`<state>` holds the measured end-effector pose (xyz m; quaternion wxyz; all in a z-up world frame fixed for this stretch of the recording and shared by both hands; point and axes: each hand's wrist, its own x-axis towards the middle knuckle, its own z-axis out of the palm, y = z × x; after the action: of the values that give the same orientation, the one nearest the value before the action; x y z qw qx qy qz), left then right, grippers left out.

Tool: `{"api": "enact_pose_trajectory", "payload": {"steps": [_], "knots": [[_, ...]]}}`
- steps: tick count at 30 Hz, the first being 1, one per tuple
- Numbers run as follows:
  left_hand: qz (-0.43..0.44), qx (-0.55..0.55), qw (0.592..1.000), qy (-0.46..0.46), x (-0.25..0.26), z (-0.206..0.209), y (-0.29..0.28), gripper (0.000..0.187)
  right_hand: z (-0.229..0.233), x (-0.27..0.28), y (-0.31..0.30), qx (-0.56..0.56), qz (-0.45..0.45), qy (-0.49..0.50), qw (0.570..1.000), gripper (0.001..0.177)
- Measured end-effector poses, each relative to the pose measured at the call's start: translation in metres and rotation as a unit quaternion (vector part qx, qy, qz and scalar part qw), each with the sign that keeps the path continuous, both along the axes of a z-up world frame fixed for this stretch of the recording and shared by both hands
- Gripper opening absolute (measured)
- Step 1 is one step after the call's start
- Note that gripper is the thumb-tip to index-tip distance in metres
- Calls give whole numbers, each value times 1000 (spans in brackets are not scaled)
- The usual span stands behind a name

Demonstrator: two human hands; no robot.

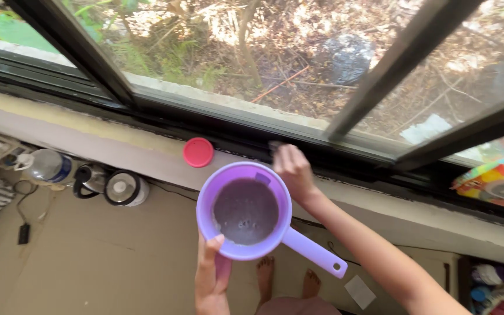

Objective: The recorder cleans the frame and sill of a sliding window using a damp cloth dipped in soapy water.

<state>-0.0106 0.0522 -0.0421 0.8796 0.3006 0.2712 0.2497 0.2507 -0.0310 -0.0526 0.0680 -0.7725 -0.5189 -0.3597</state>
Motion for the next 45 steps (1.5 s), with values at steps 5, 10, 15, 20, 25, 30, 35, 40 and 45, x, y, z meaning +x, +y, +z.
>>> {"api": "enact_pose_trajectory", "payload": {"steps": [5, 10, 15, 20, 25, 30, 35, 40, 45], "knots": [[47, -31, 998, 37, -26, -18, 9, 90, -9, -1, 70, -15, 67, 40, 997, 20], [84, 3, 996, 5, -32, -14, 11, 89, -6, 4, 34, -31, 69, 37, 996, 15], [75, 21, 997, -8, -19, 14, 12, 92, 12, 7, -55, -44, -65, 66, 995, 12], [74, 57, 995, -35, -11, 20, 6, 90, -16, 16, -43, -70, -109, 43, 991, 1], [78, 45, 994, -64, -19, 3, 5, 78, -16, 11, 4, -52, -59, 25, 997, 2], [80, 27, 996, -37, -32, 5, 6, 76, -27, 14, 76, -27, 44, 25, 998, 10], [101, 28, 994, -36, -49, 10, 9, 78, -36, 13, 136, -46, 53, 33, 997, 8], [122, 28, 991, -49, -63, 7, 11, 76, -42, 17, 175, -66, 63, 26, 995, 9], [137, 41, 989, -47, -72, -5, 14, 76, -44, 14, 222, -125, 14, 39, 991, 14]]}}
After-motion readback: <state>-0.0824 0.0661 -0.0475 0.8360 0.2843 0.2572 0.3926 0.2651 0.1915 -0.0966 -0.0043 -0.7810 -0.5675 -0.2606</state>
